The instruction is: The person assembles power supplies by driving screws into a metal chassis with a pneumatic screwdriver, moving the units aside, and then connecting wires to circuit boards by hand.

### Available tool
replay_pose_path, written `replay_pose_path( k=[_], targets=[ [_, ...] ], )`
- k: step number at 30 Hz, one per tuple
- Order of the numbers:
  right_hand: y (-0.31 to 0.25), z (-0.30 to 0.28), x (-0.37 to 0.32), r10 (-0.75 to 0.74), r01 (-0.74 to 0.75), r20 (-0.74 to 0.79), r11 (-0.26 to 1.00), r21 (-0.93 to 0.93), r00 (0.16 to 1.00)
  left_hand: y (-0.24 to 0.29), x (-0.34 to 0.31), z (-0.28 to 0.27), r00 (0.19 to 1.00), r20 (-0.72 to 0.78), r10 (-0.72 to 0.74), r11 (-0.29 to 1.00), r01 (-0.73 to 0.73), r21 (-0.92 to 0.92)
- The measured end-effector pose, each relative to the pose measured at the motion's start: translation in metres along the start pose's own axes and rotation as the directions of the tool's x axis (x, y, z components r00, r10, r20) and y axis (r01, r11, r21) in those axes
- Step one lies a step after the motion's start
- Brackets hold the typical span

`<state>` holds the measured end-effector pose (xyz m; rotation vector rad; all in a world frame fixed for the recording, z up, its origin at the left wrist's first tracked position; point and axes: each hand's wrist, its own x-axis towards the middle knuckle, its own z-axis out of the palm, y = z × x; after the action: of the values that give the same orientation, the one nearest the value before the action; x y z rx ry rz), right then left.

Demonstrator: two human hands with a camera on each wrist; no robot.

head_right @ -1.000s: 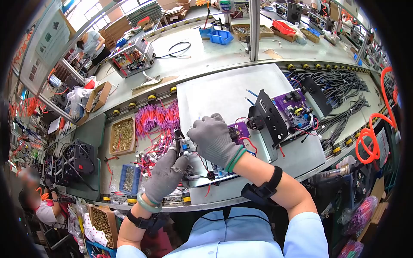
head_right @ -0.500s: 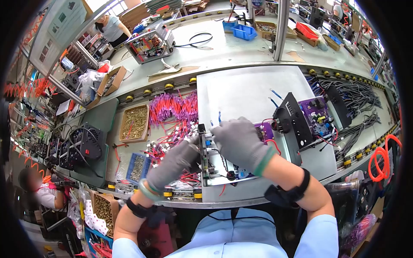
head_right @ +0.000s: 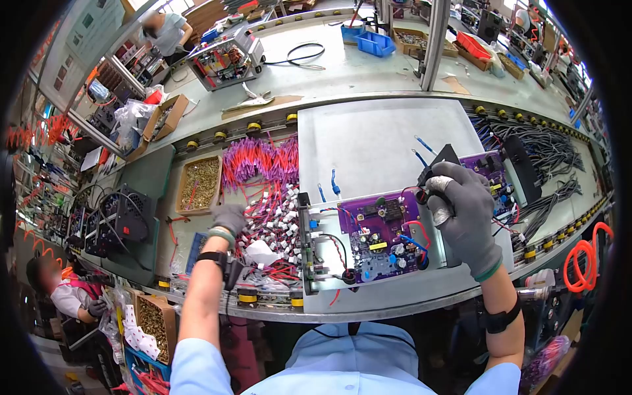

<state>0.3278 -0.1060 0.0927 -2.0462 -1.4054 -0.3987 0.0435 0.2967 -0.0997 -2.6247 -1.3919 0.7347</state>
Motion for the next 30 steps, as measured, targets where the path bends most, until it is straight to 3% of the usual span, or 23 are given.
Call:
replay_pose_path(
  k=[2, 5, 7, 8, 10, 11, 13, 14, 15, 17, 18, 19, 20, 21, 22, 24, 25, 26, 27, 29, 30],
  targets=[
    [-0.001, 0.000, 0.001, -0.002, 0.002, 0.000, 1.000, 0.000, 1.000, -0.021, -0.018, -0.029, 1.000, -0.012, 0.024, 1.000, -0.024, 0.019],
    [-0.001, 0.000, 0.000, -0.002, 0.002, 0.006, 1.000, 0.015, 1.000, -0.060, -0.056, -0.072, 0.996, -0.074, 0.050, 0.986, -0.062, -0.158],
    [-0.001, -0.001, 0.000, 0.003, -0.003, 0.008, 1.000, 0.025, 1.000, -0.078, -0.074, -0.094, 0.986, 0.165, -0.028, 0.750, 0.130, -0.648],
    [-0.001, -0.003, 0.002, -0.046, 0.046, 0.012, 0.999, 0.004, 0.999, -0.079, -0.087, -0.104, 0.987, 0.160, -0.032, 0.748, 0.130, -0.651],
    [-0.003, -0.007, 0.003, -0.093, 0.094, 0.017, 0.995, -0.017, 0.995, -0.075, -0.111, -0.119, 0.988, -0.124, 0.092, 0.970, -0.117, -0.211],
    [-0.007, -0.008, 0.004, -0.114, 0.113, -0.027, 0.993, -0.036, 0.993, -0.071, -0.121, -0.124, 0.988, -0.123, 0.089, 0.969, -0.114, -0.217],
    [-0.018, -0.015, 0.011, -0.145, 0.141, -0.070, 0.988, -0.064, 0.987, -0.061, -0.128, -0.136, 0.885, -0.457, -0.084, 0.933, -0.091, -0.349],
    [-0.030, -0.019, 0.013, -0.158, 0.160, -0.085, 0.987, 0.008, 0.984, -0.059, -0.127, -0.139, 0.844, -0.526, -0.107, 0.837, -0.209, -0.505],
    [-0.041, -0.021, 0.015, -0.167, 0.175, -0.102, 0.981, 0.079, 0.981, -0.055, -0.125, -0.142, 0.843, -0.528, -0.099, 0.836, -0.217, -0.503],
    [-0.061, -0.020, 0.019, -0.280, 0.288, -0.098, 0.954, 0.079, 0.955, -0.046, -0.123, -0.148, 0.737, -0.675, 0.041, 0.839, -0.392, -0.378],
    [-0.066, -0.018, 0.019, -0.294, 0.301, -0.073, 0.949, 0.100, 0.953, -0.044, -0.118, -0.146, 0.633, -0.764, 0.122, 0.902, -0.391, -0.180],
    [-0.069, -0.016, 0.019, -0.309, 0.312, -0.047, 0.942, 0.122, 0.950, -0.037, -0.117, -0.145, 0.628, -0.769, 0.122, 0.901, -0.396, -0.180],
    [-0.072, -0.016, 0.018, -0.313, 0.312, -0.021, 0.938, 0.149, 0.950, -0.027, -0.115, -0.145, 0.603, -0.797, 0.014, 0.664, -0.602, -0.444],
    [-0.070, -0.017, 0.015, -0.316, 0.316, -0.022, 0.938, 0.140, 0.948, -0.016, -0.113, -0.144, 0.609, -0.788, -0.096, 0.309, -0.734, -0.605],
    [-0.068, -0.016, 0.011, -0.284, 0.269, 0.025, 0.928, 0.256, 0.958, -0.004, -0.132, -0.158, 0.814, -0.565, -0.139, -0.069, -0.577, -0.814],
    [-0.061, -0.007, 0.007, -0.218, 0.140, 0.088, 0.835, 0.532, 0.972, 0.029, -0.192, -0.189, 0.821, -0.570, 0.024, -0.228, -0.551, -0.803],
    [-0.065, -0.006, 0.008, -0.209, 0.135, 0.087, 0.845, 0.518, 0.974, 0.050, -0.216, -0.200, 0.807, -0.582, 0.098, -0.254, -0.545, -0.799],
    [-0.074, -0.005, 0.011, -0.082, -0.084, 0.180, 0.653, 0.752, 0.980, 0.067, -0.237, -0.209, 0.782, -0.574, 0.242, -0.263, -0.517, -0.815],
    [-0.081, -0.004, 0.014, 0.013, -0.282, 0.298, 0.369, 0.886, 0.954, 0.081, -0.245, -0.216, 0.688, -0.562, 0.459, -0.387, -0.414, -0.824],
    [-0.094, -0.010, 0.025, -0.081, -0.093, 0.146, 0.458, 0.884, 0.986, 0.117, -0.275, -0.229, 0.717, -0.495, 0.491, -0.237, -0.437, -0.868],
    [-0.089, -0.019, 0.030, -0.029, -0.224, 0.272, 0.483, 0.847, 0.962, 0.121, -0.276, -0.232, 0.734, -0.465, 0.496, -0.277, -0.374, -0.885]
  ],
)
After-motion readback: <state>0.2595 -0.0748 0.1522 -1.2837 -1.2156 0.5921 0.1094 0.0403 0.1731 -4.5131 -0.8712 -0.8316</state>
